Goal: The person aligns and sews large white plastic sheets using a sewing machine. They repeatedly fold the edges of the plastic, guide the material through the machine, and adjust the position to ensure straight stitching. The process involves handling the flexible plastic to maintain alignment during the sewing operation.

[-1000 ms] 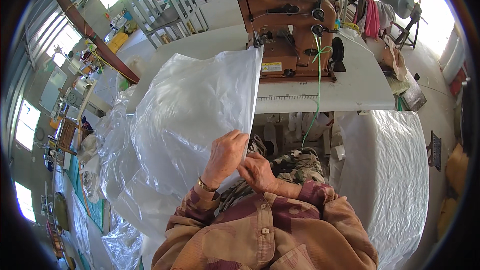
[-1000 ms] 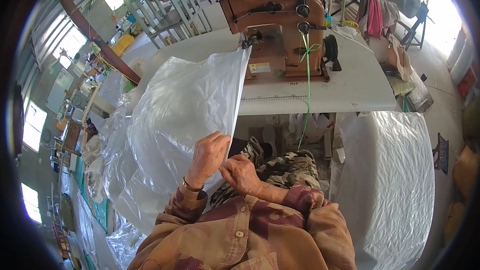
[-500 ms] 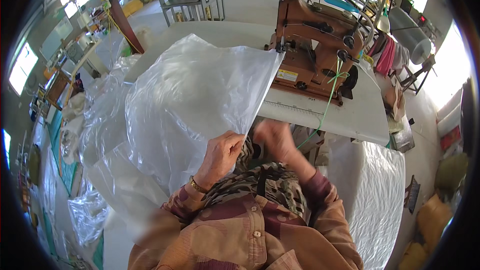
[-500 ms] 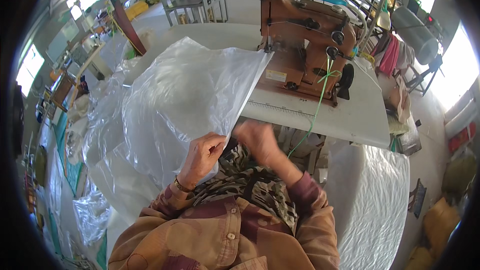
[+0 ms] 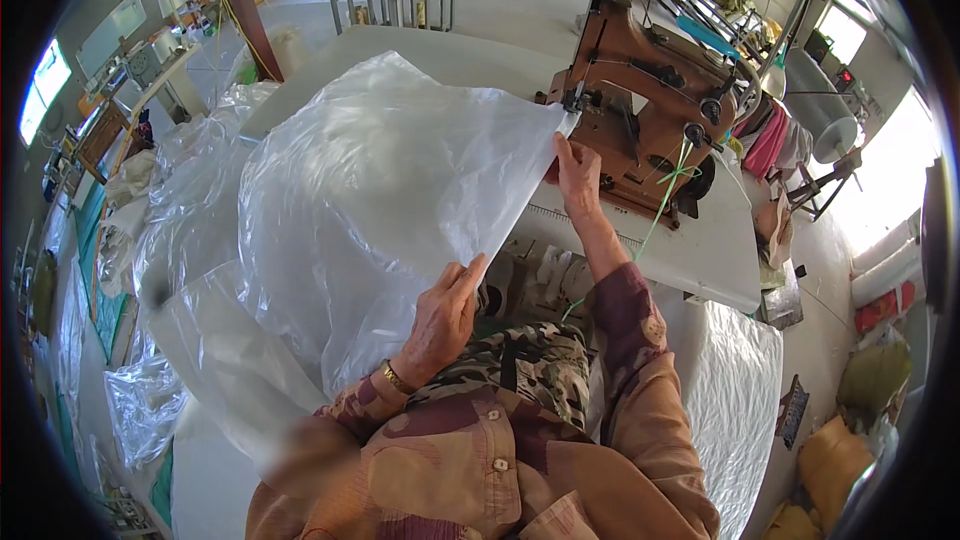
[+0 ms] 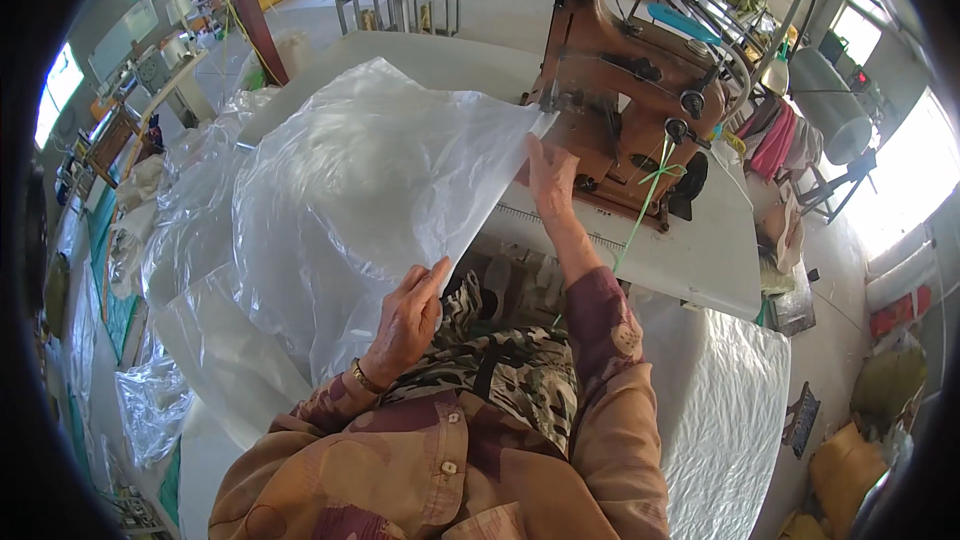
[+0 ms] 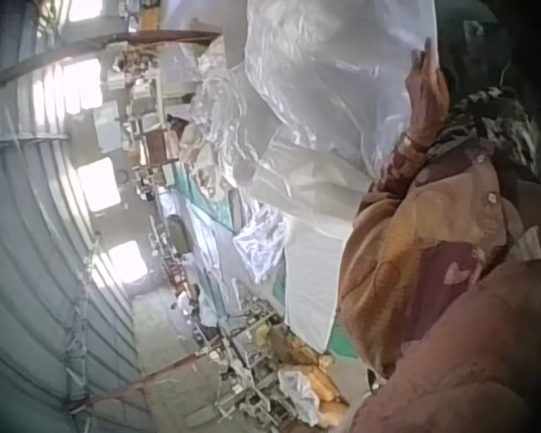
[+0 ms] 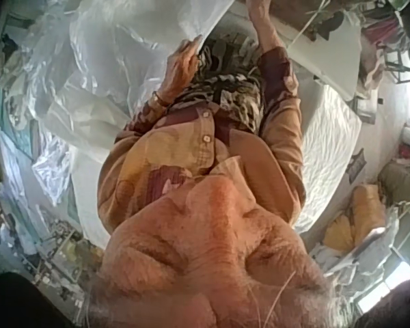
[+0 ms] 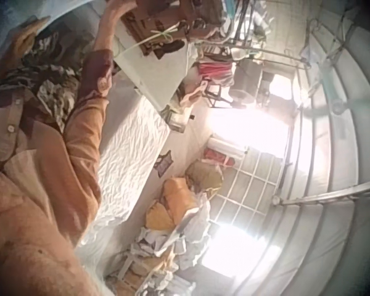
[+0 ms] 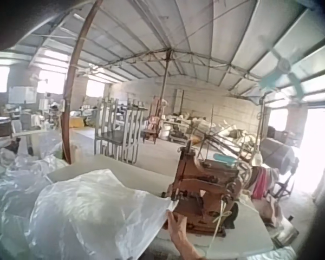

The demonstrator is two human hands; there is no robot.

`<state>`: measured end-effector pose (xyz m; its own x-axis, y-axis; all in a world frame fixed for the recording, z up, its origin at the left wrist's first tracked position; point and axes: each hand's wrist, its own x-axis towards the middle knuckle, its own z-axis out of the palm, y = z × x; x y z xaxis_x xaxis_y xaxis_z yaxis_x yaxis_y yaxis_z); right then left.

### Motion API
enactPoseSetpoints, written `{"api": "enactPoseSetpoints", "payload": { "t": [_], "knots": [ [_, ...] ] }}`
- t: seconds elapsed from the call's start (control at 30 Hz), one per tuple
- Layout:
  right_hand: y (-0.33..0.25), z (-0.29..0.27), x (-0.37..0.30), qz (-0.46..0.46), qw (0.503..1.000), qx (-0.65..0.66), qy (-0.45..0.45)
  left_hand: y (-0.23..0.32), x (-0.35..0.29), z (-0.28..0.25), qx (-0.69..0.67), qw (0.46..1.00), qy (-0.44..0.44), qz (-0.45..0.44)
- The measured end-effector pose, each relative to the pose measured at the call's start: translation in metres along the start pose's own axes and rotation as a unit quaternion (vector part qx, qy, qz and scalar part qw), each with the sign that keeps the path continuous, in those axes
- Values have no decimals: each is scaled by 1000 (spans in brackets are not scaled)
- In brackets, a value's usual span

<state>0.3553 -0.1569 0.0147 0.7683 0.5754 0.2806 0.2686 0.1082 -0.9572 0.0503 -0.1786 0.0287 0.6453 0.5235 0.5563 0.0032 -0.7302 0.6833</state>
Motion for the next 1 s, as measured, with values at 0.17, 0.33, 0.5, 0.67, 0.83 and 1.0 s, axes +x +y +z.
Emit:
{"api": "enactPoseSetpoints", "payload": {
  "t": [0.17,0.33,0.5,0.67,0.83,1.0],
  "knots": [
    [12,-1,16,11,996,-59,72,-5,7,11,21,998,-53,18],
    [5,-5,3,34,986,-157,54,-16,7,31,-22,997,-70,21],
    [-30,-28,-37,131,968,-194,-88,-38,3,43,-70,995,-65,21],
    [-137,-23,-17,-144,838,-526,30,-47,0,49,-65,995,-60,35],
    [-192,-30,66,-522,617,-549,212,-44,4,48,-34,996,-49,68],
    [-246,-58,111,-586,547,-547,242,-42,6,49,-46,994,-81,53]
  ]
}}
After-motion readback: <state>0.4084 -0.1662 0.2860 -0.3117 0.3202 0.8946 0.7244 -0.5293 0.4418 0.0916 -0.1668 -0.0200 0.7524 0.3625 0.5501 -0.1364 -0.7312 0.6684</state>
